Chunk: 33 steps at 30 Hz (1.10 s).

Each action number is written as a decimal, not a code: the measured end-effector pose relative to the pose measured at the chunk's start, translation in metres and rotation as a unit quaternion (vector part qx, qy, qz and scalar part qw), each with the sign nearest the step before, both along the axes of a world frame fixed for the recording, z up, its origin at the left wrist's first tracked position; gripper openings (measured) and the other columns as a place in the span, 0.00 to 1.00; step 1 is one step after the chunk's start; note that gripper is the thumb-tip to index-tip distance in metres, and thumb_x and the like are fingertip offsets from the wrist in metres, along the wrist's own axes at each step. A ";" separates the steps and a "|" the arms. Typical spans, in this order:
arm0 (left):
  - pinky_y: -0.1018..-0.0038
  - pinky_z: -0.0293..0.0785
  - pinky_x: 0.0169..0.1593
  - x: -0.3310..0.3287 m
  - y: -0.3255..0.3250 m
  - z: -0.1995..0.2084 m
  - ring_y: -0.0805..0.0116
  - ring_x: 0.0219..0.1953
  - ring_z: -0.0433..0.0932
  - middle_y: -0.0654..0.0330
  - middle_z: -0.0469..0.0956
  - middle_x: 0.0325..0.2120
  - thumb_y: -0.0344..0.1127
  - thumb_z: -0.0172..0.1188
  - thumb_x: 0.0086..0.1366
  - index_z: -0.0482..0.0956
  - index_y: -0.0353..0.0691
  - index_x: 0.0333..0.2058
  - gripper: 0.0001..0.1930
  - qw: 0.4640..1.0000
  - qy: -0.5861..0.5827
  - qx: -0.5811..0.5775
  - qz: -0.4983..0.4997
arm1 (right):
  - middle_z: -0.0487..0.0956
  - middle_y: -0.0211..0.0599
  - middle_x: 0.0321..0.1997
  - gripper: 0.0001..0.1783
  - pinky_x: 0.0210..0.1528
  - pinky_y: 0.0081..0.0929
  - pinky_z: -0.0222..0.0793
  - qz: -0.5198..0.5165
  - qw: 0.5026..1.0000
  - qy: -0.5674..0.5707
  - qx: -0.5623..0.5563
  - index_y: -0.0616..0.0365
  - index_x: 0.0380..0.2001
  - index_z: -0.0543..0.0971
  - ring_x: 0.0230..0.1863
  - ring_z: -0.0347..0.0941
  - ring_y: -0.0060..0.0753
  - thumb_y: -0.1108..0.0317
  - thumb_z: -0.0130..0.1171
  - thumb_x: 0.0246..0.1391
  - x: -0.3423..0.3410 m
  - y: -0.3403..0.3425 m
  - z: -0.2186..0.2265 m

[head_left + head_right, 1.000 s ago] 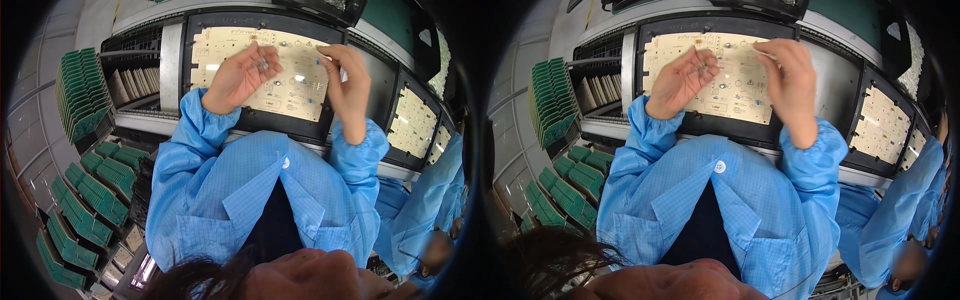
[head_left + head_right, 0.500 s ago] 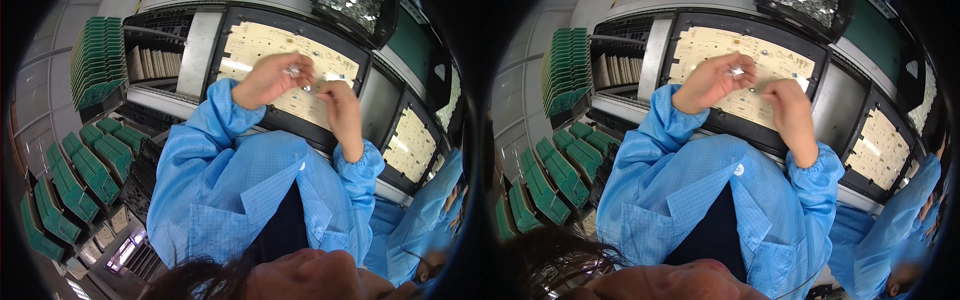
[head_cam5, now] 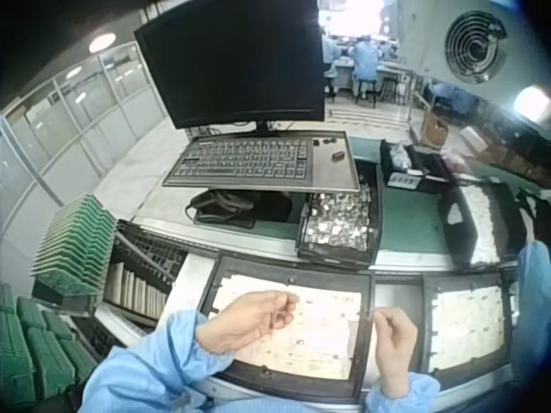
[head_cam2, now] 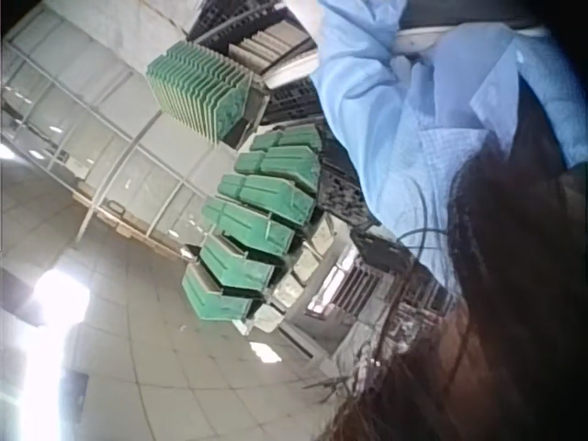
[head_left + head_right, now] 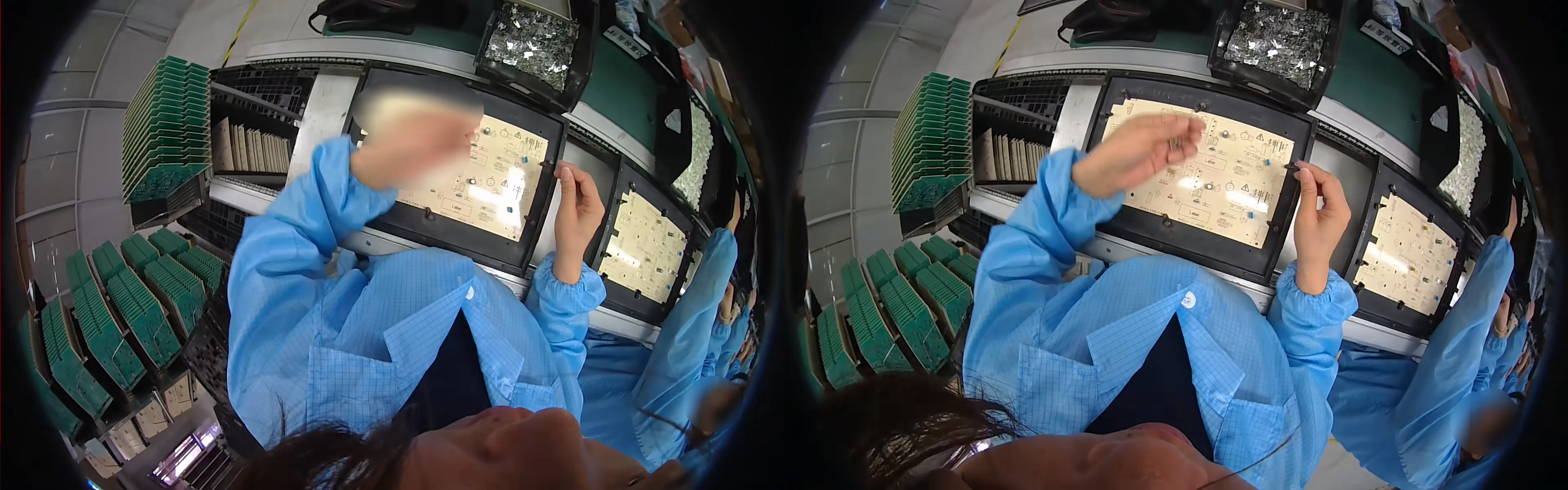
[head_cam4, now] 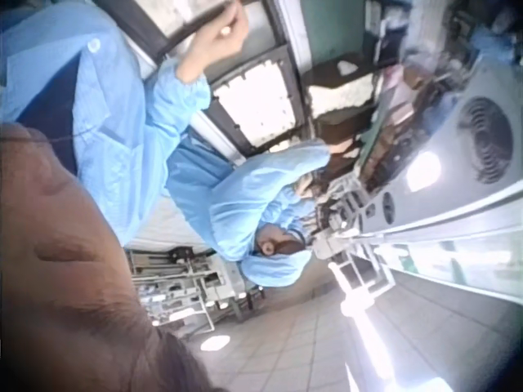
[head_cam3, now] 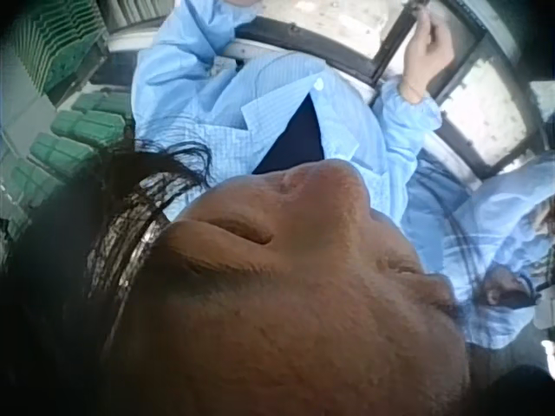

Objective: Manually placing electronic components onto circuit boards using a lighted inspection fixture.

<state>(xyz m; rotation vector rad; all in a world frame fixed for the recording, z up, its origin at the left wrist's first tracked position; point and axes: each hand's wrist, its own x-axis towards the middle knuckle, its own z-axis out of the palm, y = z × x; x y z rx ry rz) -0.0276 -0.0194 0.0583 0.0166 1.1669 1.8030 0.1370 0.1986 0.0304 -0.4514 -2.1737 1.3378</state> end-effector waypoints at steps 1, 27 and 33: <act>0.74 0.75 0.45 -0.012 0.007 0.008 0.68 0.37 0.75 0.56 0.76 0.36 0.31 0.47 0.73 0.74 0.25 0.47 0.14 0.999 0.044 -0.012 -0.005 | 0.81 0.35 0.37 0.08 0.45 0.18 0.68 -0.041 0.997 -0.041 -0.053 0.66 0.41 0.81 0.39 0.74 0.21 0.74 0.55 0.63 0.004 0.001 -0.003; 0.61 0.77 0.44 -0.119 0.177 -0.027 0.47 0.38 0.82 0.42 0.82 0.34 0.30 0.58 0.57 0.83 0.34 0.37 0.11 0.760 0.592 -0.252 -0.095 | 0.76 0.37 0.40 0.12 0.31 0.22 0.69 -0.041 0.990 -0.038 0.132 0.57 0.42 0.83 0.34 0.70 0.26 0.70 0.65 0.53 -0.001 0.016 -0.035; 0.65 0.76 0.40 -0.068 0.097 0.054 0.49 0.34 0.81 0.46 0.81 0.31 0.27 0.54 0.63 0.80 0.31 0.40 0.09 0.764 0.597 -0.220 -0.112 | 0.74 0.38 0.40 0.10 0.32 0.25 0.67 -0.063 0.983 -0.029 0.171 0.57 0.37 0.84 0.34 0.71 0.31 0.67 0.68 0.50 -0.015 0.013 -0.042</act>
